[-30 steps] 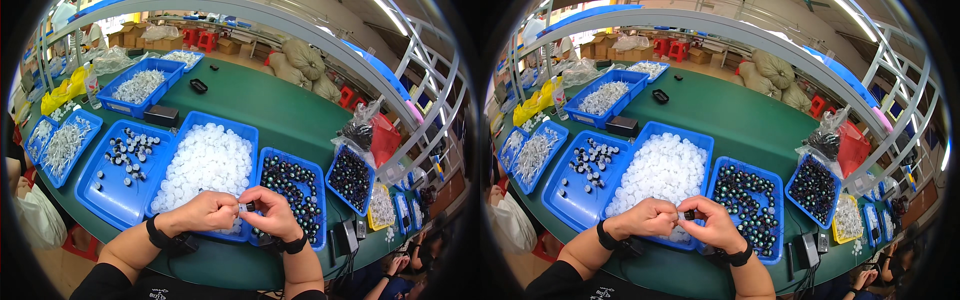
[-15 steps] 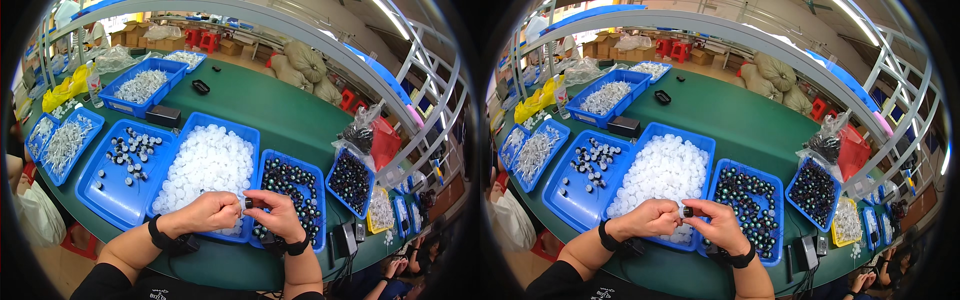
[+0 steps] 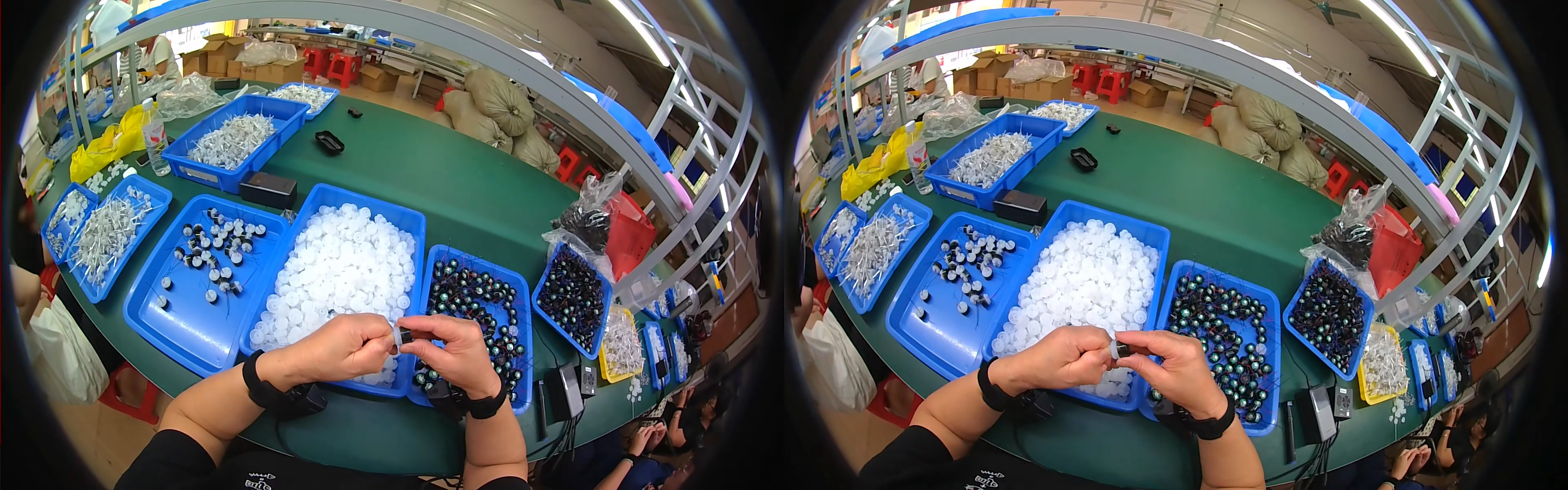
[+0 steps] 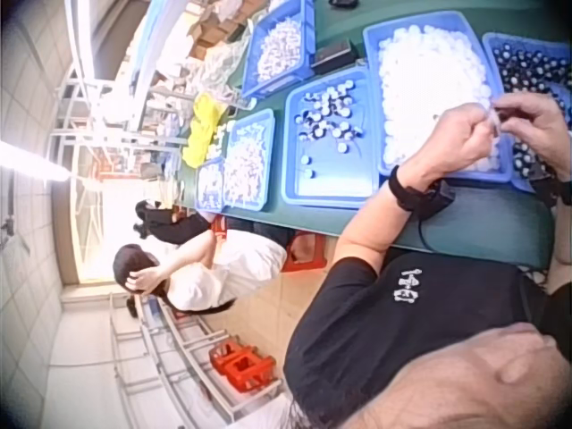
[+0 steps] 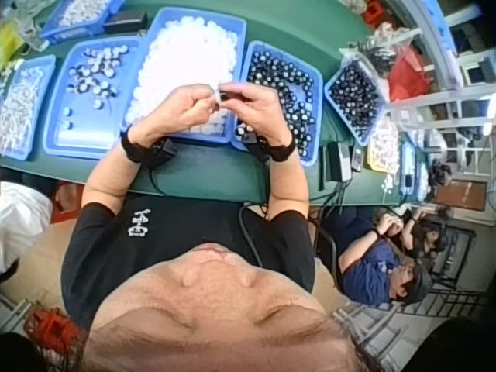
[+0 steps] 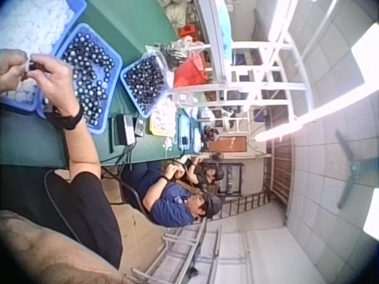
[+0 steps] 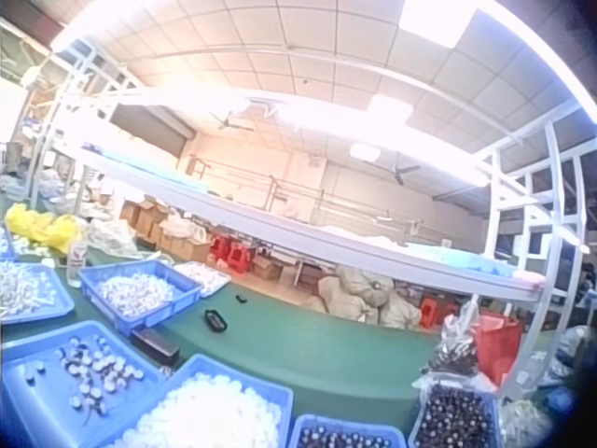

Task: The person repeatedly picks up small white plastic caps and dark cylindrical components from blue trays, fits the cap onto the component, and places the assembled unit into a tray. The process is continuous and repetitive throughout the clip.

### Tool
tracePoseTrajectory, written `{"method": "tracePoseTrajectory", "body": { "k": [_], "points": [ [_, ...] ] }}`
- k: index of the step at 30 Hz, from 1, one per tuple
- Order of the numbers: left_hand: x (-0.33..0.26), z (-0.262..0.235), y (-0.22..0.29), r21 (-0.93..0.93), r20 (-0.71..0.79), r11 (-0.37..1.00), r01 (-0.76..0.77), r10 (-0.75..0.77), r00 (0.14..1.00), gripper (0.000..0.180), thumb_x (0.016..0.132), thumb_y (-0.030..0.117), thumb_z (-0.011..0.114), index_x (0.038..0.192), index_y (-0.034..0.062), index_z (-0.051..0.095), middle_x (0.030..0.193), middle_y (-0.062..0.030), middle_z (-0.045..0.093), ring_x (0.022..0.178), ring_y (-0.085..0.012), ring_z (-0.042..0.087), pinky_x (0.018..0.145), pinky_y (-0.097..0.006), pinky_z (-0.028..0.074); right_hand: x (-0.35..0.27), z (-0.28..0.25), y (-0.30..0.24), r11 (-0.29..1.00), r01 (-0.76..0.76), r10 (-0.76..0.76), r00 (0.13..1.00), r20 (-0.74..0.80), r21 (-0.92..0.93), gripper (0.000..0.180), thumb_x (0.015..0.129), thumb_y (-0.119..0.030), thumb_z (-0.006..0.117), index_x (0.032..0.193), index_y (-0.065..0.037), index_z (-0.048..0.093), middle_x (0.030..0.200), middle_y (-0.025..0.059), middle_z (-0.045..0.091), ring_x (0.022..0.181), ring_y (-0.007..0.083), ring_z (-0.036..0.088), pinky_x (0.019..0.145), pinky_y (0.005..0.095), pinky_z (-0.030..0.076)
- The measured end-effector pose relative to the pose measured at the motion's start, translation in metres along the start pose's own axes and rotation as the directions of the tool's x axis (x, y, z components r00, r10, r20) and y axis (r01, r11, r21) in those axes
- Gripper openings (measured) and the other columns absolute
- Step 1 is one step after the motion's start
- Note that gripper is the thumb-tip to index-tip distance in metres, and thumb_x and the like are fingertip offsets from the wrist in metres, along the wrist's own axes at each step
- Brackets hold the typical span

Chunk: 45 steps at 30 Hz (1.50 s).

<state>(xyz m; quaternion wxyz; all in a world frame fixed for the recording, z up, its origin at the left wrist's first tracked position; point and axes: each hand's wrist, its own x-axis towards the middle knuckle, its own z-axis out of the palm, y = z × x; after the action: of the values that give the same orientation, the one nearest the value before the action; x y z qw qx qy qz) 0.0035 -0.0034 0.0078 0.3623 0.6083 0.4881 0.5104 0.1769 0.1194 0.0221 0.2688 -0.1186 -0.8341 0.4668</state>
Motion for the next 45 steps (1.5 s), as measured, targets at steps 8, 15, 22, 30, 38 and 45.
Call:
{"method": "tracePoseTrajectory", "body": {
  "k": [8, 15, 22, 30, 38, 45],
  "points": [
    [0.0, 0.006, -0.009, 0.098, -0.022, 0.987, -0.126, 0.128, 0.991, 0.016, 0.088, 0.008, 0.048, 0.074, 0.0021, 0.052, 0.068, -0.006, 0.053, 0.062, -0.0146, 0.053, 0.057, -0.031, 0.044, 0.006, -0.007, 0.004, 0.955, 0.259, -0.255, 0.966, 0.049, -0.144, 0.03, 0.072, -0.007, 0.08, 0.101, -0.002, 0.072, 0.088, 0.0102, 0.071, 0.078, 0.0227, 0.067, 0.068, 0.0305, 0.052],
    [0.0, 0.008, -0.009, 0.036, -0.052, 0.997, -0.068, 0.07, 0.996, 0.014, 0.087, 0.007, 0.051, 0.074, 0.0023, 0.053, 0.069, -0.0054, 0.052, 0.062, -0.0143, 0.052, 0.058, -0.031, 0.043, 0.006, -0.005, 0.002, 0.972, 0.197, -0.196, 0.98, 0.016, -0.127, 0.032, 0.07, -0.012, 0.083, 0.098, 0.0, 0.073, 0.082, 0.0093, 0.07, 0.074, 0.0202, 0.064, 0.066, 0.0292, 0.05],
    [0.0, 0.007, 0.001, -0.106, 0.009, 0.992, 0.071, -0.07, 0.997, 0.017, 0.09, 0.008, 0.051, 0.074, 0.0026, 0.052, 0.067, -0.0049, 0.053, 0.059, -0.0119, 0.052, 0.055, -0.028, 0.043, 0.005, -0.007, 0.006, 0.975, 0.198, -0.196, 0.98, 0.032, -0.099, 0.031, 0.072, -0.01, 0.082, 0.1, 0.0, 0.073, 0.085, 0.0098, 0.07, 0.076, 0.019, 0.064, 0.065, 0.0288, 0.05],
    [0.001, 0.007, -0.001, 0.372, -0.013, 0.868, -0.33, 0.361, 0.933, 0.008, 0.082, 0.002, 0.059, 0.08, 0.0015, 0.051, 0.078, -0.0157, 0.053, 0.073, -0.0352, 0.054, 0.063, -0.041, 0.046, 0.004, -0.005, 0.002, 0.987, 0.131, -0.126, 0.991, 0.054, -0.09, 0.031, 0.072, -0.01, 0.082, 0.1, -0.001, 0.073, 0.084, 0.0097, 0.07, 0.075, 0.0175, 0.065, 0.063, 0.0272, 0.051],
    [0.0, 0.007, -0.003, 0.384, -0.063, 0.894, -0.232, 0.276, 0.959, 0.009, 0.08, 0.003, 0.061, 0.084, 0.0034, 0.053, 0.079, -0.014, 0.054, 0.071, -0.0331, 0.055, 0.063, -0.04, 0.046, 0.004, -0.001, -0.003, 0.99, 0.038, -0.033, 0.999, 0.039, -0.136, 0.028, 0.079, -0.012, 0.078, 0.104, 0.0, 0.071, 0.086, 0.0079, 0.07, 0.076, 0.0133, 0.065, 0.066, 0.0246, 0.052],
    [0.004, 0.011, 0.013, 0.34, -0.293, 0.918, -0.203, 0.309, 0.905, 0.022, 0.075, 0.007, 0.067, 0.094, 0.0042, 0.058, 0.078, -0.0086, 0.054, 0.07, -0.0227, 0.055, 0.062, -0.035, 0.046, 0.005, 0.004, 0.011, 0.536, -0.486, 0.37, 0.87, 0.326, 0.69, 0.041, 0.099, -0.016, 0.053, 0.137, -0.002, 0.047, 0.104, 0.0059, 0.064, 0.085, 0.0099, 0.061, 0.076, 0.0254, 0.052]
  ]
}}
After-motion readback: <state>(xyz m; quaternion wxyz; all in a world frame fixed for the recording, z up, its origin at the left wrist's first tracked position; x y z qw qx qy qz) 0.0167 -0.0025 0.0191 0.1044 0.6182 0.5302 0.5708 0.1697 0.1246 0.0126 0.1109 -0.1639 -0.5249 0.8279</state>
